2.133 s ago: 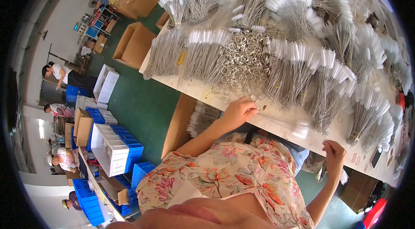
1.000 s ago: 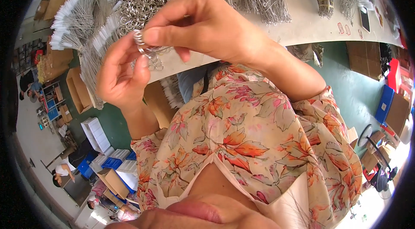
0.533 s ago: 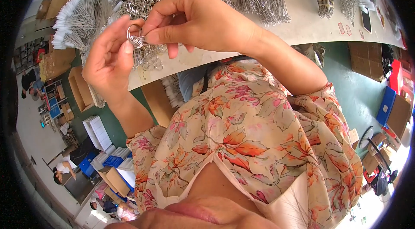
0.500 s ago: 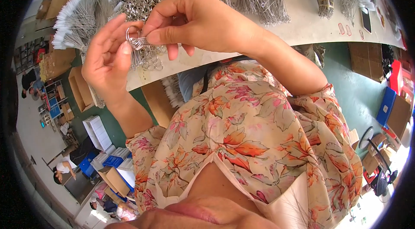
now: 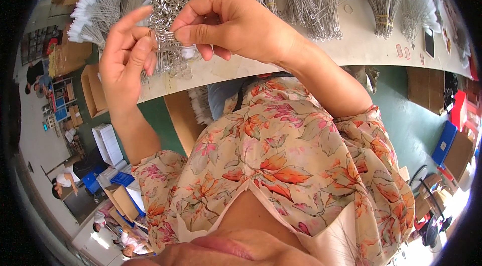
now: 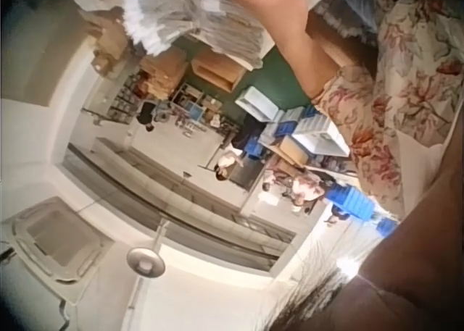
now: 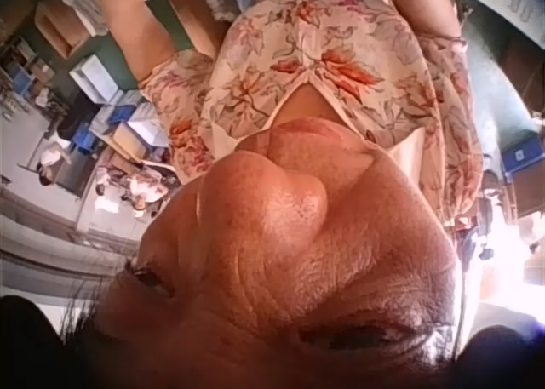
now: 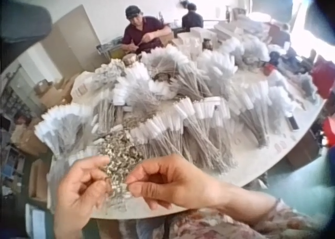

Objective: The person is assembling bundles of small white cleaning brushes into metal rings at a workshop table.

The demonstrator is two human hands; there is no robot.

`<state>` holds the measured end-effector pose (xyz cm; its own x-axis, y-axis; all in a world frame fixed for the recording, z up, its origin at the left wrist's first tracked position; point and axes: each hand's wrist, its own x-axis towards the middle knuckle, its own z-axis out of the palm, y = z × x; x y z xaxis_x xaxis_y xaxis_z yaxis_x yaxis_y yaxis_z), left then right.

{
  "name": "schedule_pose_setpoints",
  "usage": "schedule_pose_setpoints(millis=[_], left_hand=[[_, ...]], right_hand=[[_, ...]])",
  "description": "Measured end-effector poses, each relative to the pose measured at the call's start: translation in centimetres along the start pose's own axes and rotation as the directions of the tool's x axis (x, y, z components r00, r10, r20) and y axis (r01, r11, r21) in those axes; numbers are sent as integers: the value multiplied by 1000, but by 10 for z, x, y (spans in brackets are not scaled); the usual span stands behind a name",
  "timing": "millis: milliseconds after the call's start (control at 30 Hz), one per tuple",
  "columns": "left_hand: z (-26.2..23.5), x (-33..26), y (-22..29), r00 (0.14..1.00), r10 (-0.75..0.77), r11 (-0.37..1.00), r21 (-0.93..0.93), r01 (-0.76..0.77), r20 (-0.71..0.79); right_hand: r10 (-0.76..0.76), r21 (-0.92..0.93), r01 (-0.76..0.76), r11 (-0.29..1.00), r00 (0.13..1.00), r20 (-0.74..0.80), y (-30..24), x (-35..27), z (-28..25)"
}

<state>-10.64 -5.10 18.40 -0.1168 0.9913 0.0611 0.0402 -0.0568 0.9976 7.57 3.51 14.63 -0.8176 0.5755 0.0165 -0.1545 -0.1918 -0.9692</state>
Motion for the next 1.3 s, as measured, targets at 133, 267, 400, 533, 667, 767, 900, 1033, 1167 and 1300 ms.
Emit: schedule_pose_setpoints(millis=[133,267,400,533,667,767,900,1033,1167,1300], left_hand=[[-12,-7,-5,995,56,970,232,-73,78],[-17,-12,-3,985,-152,962,-218,166,80],[-13,-19,2,1000,8,936,350,-14,19],[-16,-15,-20,950,297,949,137,-283,-95],[-12,-27,-21,953,183,928,-277,-249,-243],[-27,-41,-22,934,183,934,-243,-263,-307],[-51,-74,-3,798,134,972,-78,-221,-588],[-87,-130,0,897,57,990,141,6,-438],[-93,-178,-52,934,-233,839,430,335,-272],[-81,-180,-168,901,-330,471,778,416,-282]], right_hand=[[-24,-13,25,1000,997,74,3,7,4],[-64,-54,67,996,997,45,9,10,9],[-78,-63,84,994,992,95,6,11,12],[-145,9,144,989,986,78,11,13,29],[-314,-47,312,949,949,-38,40,26,50],[-357,-85,356,931,934,11,56,44,68],[-256,-166,264,950,964,72,81,45,80],[27,-379,39,925,986,166,116,28,57],[274,-442,-172,880,945,179,137,7,53],[346,-538,-240,808,932,104,146,-5,42]])
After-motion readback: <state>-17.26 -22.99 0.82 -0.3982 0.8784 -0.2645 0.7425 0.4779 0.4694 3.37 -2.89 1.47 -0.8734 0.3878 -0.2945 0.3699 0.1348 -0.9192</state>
